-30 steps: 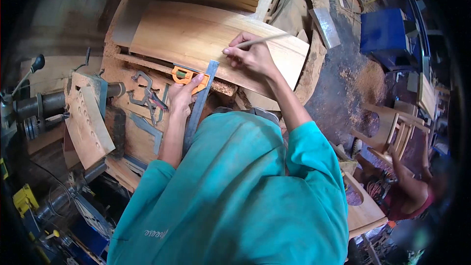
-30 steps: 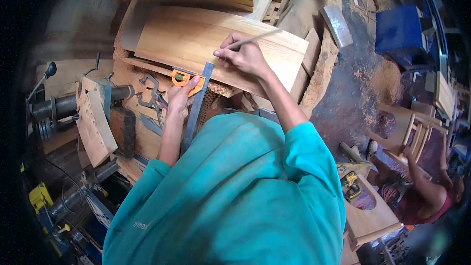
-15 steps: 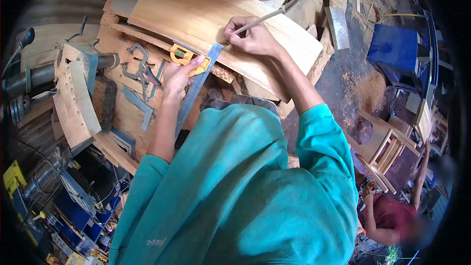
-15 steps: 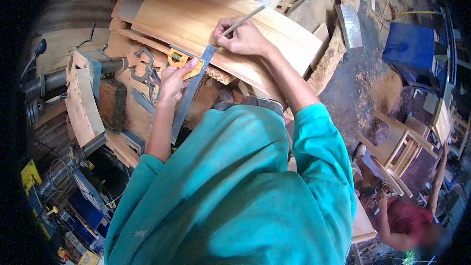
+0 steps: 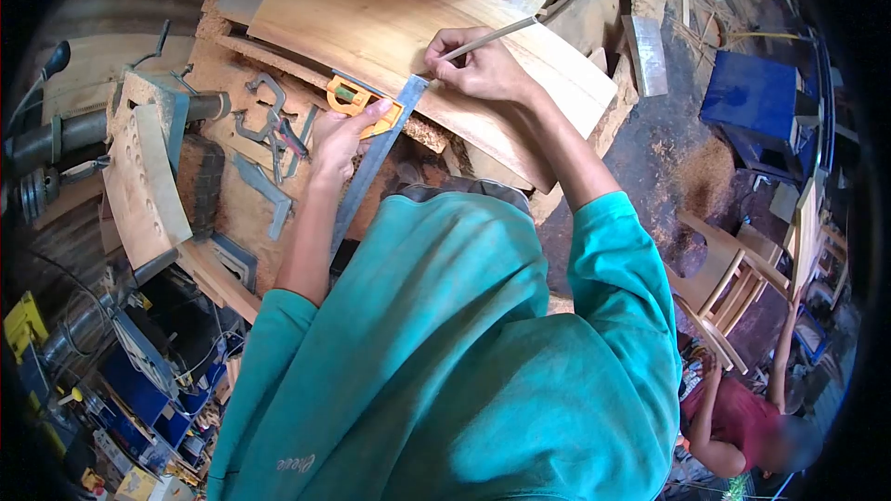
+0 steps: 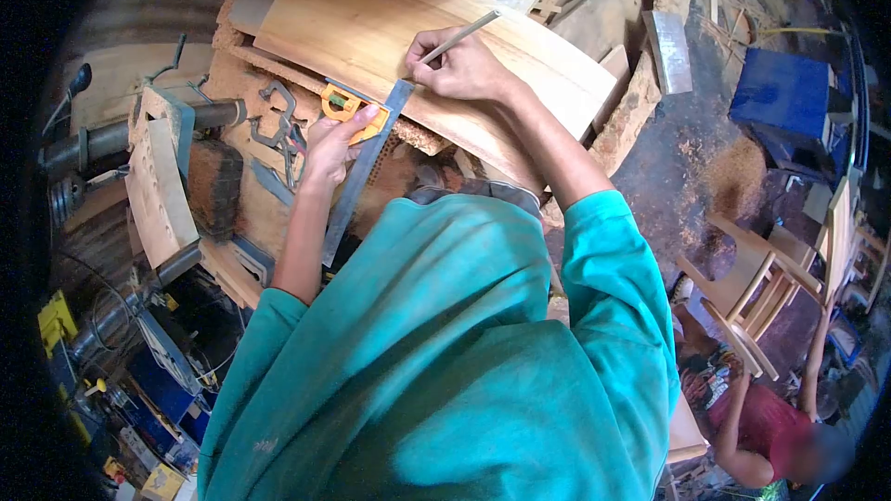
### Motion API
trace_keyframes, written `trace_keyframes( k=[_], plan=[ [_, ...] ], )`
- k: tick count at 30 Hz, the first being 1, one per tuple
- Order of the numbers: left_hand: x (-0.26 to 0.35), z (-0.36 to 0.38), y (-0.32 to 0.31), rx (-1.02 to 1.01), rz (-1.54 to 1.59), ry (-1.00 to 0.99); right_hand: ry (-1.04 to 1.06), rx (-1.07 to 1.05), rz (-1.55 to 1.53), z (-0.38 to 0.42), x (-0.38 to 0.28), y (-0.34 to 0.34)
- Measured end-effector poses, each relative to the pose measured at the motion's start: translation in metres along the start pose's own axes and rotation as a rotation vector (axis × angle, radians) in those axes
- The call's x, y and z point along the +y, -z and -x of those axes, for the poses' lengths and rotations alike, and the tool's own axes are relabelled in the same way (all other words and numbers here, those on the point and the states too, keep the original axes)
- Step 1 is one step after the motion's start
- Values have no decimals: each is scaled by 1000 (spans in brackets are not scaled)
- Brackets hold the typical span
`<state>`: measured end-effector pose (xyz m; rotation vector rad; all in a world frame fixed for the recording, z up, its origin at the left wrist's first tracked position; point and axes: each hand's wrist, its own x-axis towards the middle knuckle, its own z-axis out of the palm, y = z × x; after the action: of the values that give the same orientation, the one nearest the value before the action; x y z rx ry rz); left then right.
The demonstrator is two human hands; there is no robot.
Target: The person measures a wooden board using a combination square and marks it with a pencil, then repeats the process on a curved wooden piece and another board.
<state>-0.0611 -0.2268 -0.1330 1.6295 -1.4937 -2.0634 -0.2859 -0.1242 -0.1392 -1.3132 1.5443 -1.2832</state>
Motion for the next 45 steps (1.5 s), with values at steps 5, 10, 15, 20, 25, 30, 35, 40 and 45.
trace_keyframes(
  k=[5,10,15,20,25,30,35,40,45],
  plan=[
    [4,1,-2,41,-53,-2,46,29,-12,4,-7,1],
    [-1,-1,-1,44,-12,-20,52,6,5,3,-5,1],
    [3,3,-4,12,32,-35,-129,61,-147,3,-7,8],
    [3,3,-3,32,-17,-22,-51,38,10,2,-8,5],
    [4,4,-4,-7,35,-21,-25,57,6,1,-6,4],
    [2,2,-2,13,0,-12,-22,27,37,0,-4,3],
    [5,5,-4,52,-41,-7,-20,-10,27,1,-6,3],
    [3,1,-3,-20,23,-7,-10,15,9,4,-5,0],
    [5,3,-5,23,-18,-23,-6,90,-102,6,-2,2]
  ],
)
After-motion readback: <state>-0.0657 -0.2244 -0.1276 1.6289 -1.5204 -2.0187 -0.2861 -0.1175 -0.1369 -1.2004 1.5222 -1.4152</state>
